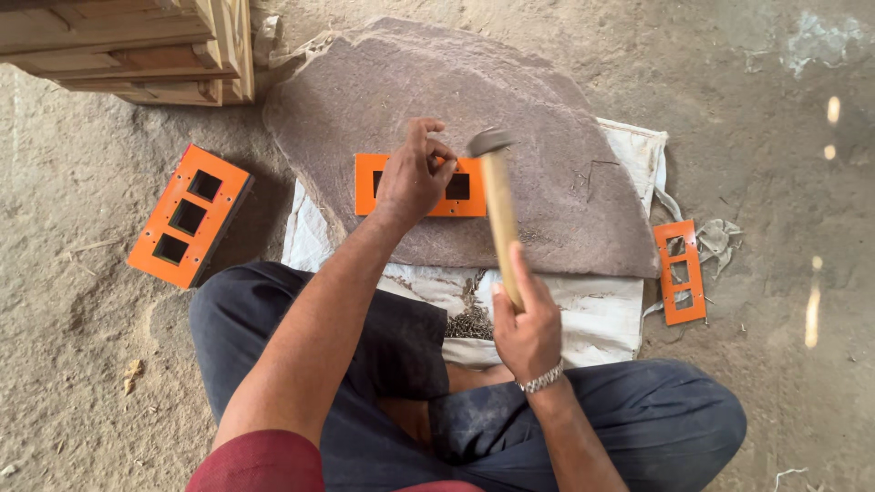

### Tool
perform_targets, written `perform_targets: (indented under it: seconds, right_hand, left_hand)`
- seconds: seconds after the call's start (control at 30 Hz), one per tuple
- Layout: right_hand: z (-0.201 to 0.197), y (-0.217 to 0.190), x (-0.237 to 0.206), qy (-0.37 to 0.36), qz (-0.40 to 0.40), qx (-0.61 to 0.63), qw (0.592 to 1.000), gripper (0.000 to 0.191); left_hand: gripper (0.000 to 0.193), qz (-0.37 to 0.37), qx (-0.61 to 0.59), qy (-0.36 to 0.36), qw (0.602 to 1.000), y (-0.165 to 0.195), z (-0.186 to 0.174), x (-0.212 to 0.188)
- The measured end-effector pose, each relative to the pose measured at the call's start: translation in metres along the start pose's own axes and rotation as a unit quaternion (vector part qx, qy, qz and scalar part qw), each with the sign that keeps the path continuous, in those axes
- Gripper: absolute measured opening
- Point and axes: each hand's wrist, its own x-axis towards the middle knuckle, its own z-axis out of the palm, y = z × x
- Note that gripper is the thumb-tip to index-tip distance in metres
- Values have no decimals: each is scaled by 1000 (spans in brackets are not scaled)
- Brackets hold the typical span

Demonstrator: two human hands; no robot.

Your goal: The person sits on the floor and uses a hammer to drive nails into orange and red plastic molds placed on a large stone. They repeatedly pick up nails, position the molds, and hammer them together.

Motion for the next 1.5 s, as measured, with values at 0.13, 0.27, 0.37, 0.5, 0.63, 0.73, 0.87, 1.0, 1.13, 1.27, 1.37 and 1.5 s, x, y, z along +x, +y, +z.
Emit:
perform_targets:
  seconds: [0.13, 0.27, 0.37, 0.5, 0.63, 0.73, 0.87, 1.0, 1.13, 1.27, 1.37, 1.5]
  right_hand:
    - [1, 1, -1, -22, 14, 16, 1000, 65]
    - [-19, -20, 9, -74, 159, 118, 977, 67]
    - [-58, -45, 24, -15, 161, 224, 961, 68]
    - [-94, -81, 35, 206, -69, 268, 939, 52]
    - [-57, -92, 39, 366, -223, 156, 890, 58]
    - [-8, -79, 35, -10, 102, -67, 992, 62]
    - [9, -45, 21, -28, 73, -49, 996, 60]
    - [7, -35, -1, 64, -24, -3, 998, 60]
    - [-4, -35, -11, 4, 177, 160, 971, 66]
    - [-30, -22, -18, -25, 338, 288, 895, 70]
    - [-43, -5, -23, 3, 374, 360, 855, 72]
    - [-43, 16, -25, 33, 435, 414, 799, 72]
  left_hand:
    - [53, -12, -22, -4, 1000, 1, -1, -1]
    - [56, -1, -20, 9, 1000, -4, 1, -2]
    - [53, 16, -27, 35, 999, -10, 4, -1]
    - [43, -16, -42, 18, 999, -17, 7, -1]
    - [40, 25, -47, 47, 997, -19, 5, -1]
    - [36, 8, -39, 46, 998, -17, 3, 0]
    - [31, -6, -17, 33, 999, -15, 2, -1]
    - [34, 29, -36, 56, 997, -18, 2, -6]
    - [35, 0, -58, 23, 998, -14, 1, 0]
    - [45, 34, -79, -28, 996, -5, -29, -2]
    - [84, 86, 168, -130, 973, -2, -83, -19]
    - [112, 57, 291, -225, 928, 12, -122, -34]
